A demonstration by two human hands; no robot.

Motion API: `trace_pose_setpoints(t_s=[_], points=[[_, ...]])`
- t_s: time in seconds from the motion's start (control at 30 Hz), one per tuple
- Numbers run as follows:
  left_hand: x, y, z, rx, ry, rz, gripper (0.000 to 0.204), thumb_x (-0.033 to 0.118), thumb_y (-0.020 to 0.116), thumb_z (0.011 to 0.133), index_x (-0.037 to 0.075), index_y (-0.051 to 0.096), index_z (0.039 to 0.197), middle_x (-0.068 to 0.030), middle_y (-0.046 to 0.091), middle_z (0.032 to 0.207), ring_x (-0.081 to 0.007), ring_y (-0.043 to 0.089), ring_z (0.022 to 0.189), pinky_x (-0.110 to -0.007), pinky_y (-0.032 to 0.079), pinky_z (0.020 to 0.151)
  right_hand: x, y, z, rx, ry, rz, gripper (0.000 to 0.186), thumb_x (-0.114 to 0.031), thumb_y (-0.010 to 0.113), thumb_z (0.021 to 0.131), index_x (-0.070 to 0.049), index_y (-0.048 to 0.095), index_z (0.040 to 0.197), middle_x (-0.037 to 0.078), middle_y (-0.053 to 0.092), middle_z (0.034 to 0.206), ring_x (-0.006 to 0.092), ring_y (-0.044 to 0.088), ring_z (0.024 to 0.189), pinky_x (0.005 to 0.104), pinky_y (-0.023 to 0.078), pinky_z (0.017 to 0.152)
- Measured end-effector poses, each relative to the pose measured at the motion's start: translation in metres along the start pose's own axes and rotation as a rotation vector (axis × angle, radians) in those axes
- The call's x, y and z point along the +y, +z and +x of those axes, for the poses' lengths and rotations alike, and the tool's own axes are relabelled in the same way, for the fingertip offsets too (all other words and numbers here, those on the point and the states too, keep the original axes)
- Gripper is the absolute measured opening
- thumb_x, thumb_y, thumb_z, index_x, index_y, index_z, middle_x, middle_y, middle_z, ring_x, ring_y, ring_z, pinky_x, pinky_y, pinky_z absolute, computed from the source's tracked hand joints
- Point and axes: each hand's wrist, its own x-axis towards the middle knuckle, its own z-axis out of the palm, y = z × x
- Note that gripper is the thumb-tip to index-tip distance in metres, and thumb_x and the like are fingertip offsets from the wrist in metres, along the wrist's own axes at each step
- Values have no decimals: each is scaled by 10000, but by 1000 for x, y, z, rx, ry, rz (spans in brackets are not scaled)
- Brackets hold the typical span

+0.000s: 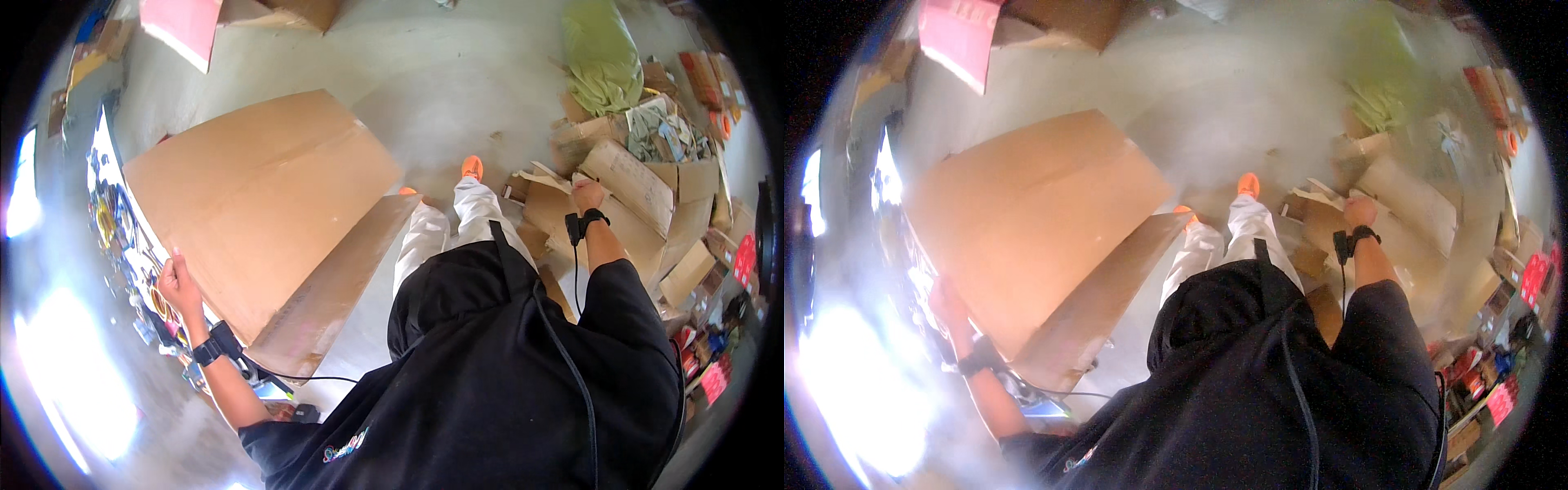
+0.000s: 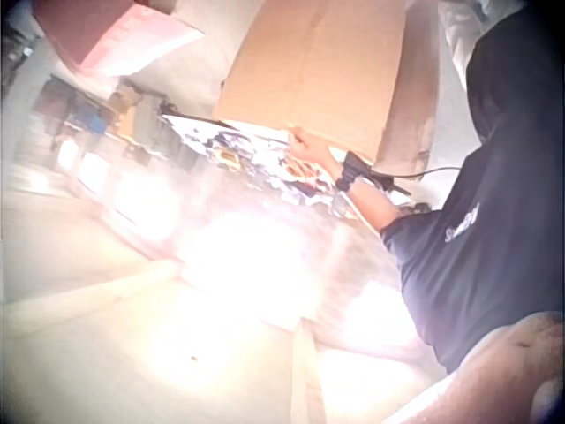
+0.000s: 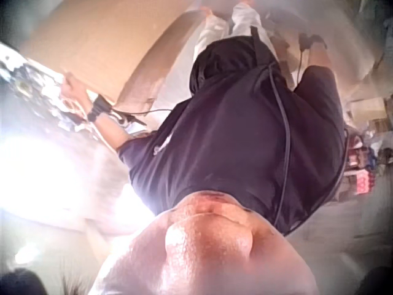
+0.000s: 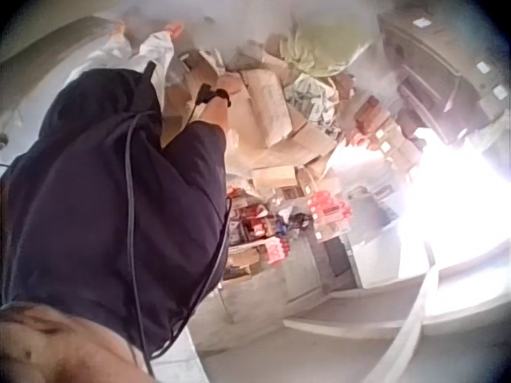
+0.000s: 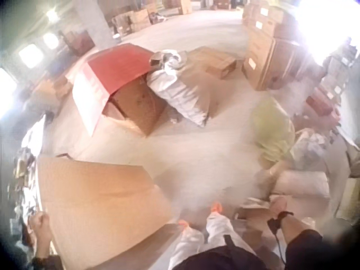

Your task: The person washes a blue cloth in a yellow bucket under an outdoor tap, wrings it out, and then walks into a storage room to pick up and flatten a cardboard box by hand.

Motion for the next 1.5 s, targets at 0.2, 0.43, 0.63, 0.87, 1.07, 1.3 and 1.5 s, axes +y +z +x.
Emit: trace_pose_setpoints(t_s=[0.2,0.43,0.63,0.87,1.07,1.3,1.5], points=[[35,65,48,-14,101,-201,552,265,636,1072,109,317,649,88,285,641,-37,245,634,-290,184,546,41,19,-40,0,10,118,168,-93,666,840,-141,808,916,95,790,972,296,747,896,366,582,832],[98,110,93,-99,22,-442,435,267,655,1061,74,555,684,76,515,671,-24,417,643,-230,336,573,85,35,-82,-289,152,292,434,-134,685,778,-119,744,1208,197,741,1196,360,705,1125,402,546,986],[162,80,102,-231,-43,-512,300,295,612,1078,7,686,1042,-45,723,912,-107,655,788,-267,544,709,67,18,-98,-192,170,295,431,-161,665,832,-98,712,1256,196,727,1232,361,684,1162,423,533,1015],[251,25,58,-39,101,-693,369,329,571,1096,-12,694,1028,-20,699,888,-115,640,840,-287,531,749,-79,-102,14,-435,33,1234,769,-652,634,952,-74,575,1456,176,576,1455,318,567,1304,451,473,1085],[215,-82,25,203,132,-565,374,328,569,1098,-14,680,993,-17,668,852,-111,603,811,-287,505,724,-185,-242,84,-828,-115,1177,1107,-856,546,863,-115,302,1648,267,239,1688,381,257,1560,522,244,1253],[153,-166,-28,425,18,-300,386,326,567,1100,-16,665,952,-13,631,810,-105,559,777,-287,475,695,-251,-233,80,-1010,-327,1658,920,-768,472,977,-83,422,1589,138,514,1568,258,510,1407,410,369,1202],[86,-177,-43,383,-54,-135,399,325,565,1102,-18,651,918,-9,600,774,-100,521,748,-286,450,671,-246,-283,55,-1242,-263,1507,680,-490,649,1015,-21,518,1490,135,620,1433,224,613,1276,377,493,1091]])
